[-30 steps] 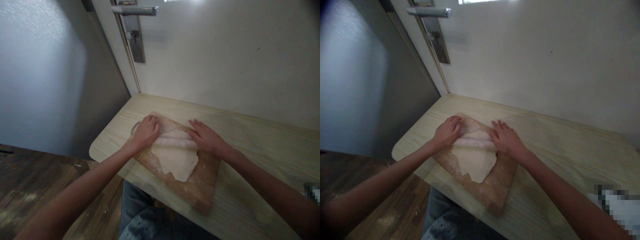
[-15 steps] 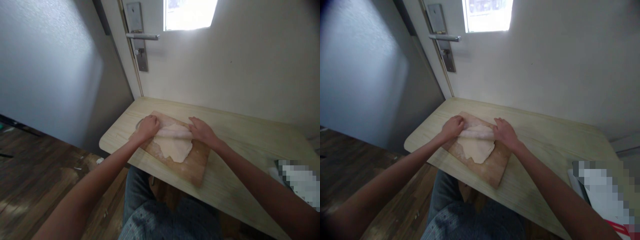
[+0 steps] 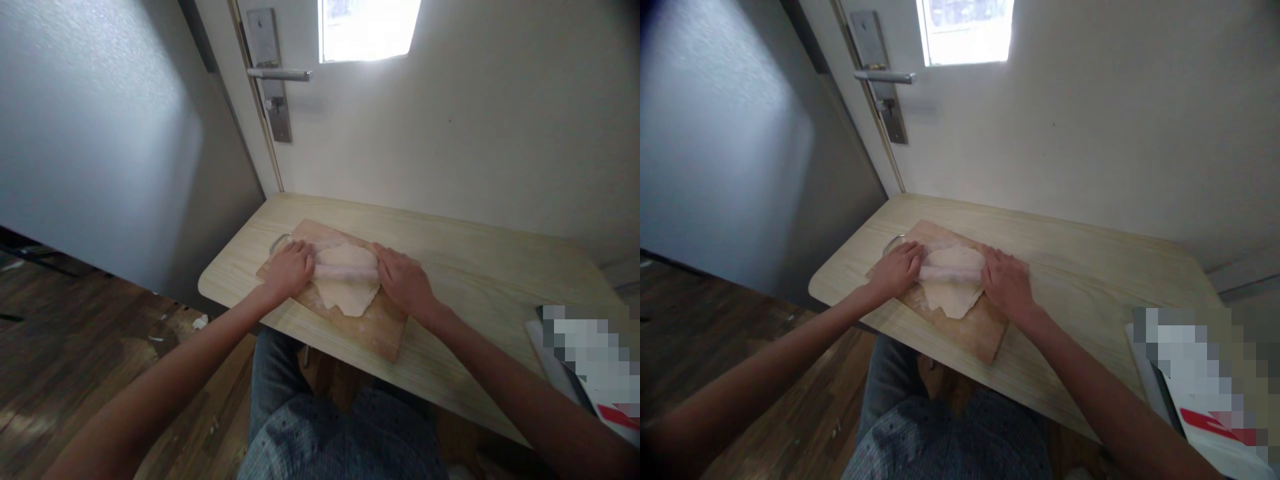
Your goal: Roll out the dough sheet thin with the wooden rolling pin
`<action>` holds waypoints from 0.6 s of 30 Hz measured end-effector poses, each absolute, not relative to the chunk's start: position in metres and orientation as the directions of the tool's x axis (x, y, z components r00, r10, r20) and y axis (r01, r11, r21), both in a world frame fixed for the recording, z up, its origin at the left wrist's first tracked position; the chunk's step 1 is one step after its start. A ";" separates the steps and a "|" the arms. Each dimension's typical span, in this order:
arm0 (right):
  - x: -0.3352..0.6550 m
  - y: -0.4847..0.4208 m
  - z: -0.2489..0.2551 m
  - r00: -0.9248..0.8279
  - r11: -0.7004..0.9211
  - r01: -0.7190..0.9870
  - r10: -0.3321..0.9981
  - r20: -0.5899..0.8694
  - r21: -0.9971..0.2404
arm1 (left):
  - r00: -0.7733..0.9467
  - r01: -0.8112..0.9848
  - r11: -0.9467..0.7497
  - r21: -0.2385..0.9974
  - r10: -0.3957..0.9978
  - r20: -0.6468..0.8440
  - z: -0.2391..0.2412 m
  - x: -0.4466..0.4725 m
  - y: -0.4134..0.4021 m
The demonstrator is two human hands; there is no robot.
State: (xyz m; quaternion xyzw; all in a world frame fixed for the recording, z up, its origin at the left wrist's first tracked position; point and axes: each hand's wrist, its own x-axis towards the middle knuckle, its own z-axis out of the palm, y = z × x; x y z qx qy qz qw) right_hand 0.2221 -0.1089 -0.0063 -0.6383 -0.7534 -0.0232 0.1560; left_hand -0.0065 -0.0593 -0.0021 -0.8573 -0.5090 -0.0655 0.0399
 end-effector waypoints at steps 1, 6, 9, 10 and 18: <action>0.222 -0.110 -0.007 -0.138 0.189 0.968 0.950 0.280 -0.165 | 0.472 0.879 -0.477 -0.004 0.868 0.156 -0.002 -0.006 -0.060; 0.224 -0.114 -0.012 -0.176 0.269 0.939 0.910 0.375 -0.213 | 0.459 0.884 -0.468 0.001 0.867 0.193 0.000 -0.005 -0.064; 0.226 -0.113 -0.015 -0.174 0.282 0.926 0.908 0.381 -0.250 | 0.445 0.892 -0.452 -0.008 0.874 0.193 0.006 -0.004 -0.067; 0.227 -0.113 -0.016 -0.170 0.280 0.923 0.911 0.375 -0.262 | 0.442 0.894 -0.448 -0.012 0.877 0.189 0.008 -0.003 -0.067; 0.231 -0.110 -0.018 -0.182 0.267 0.923 0.938 0.296 -0.278 | 0.448 0.892 -0.452 0.011 0.886 0.116 0.014 -0.001 -0.060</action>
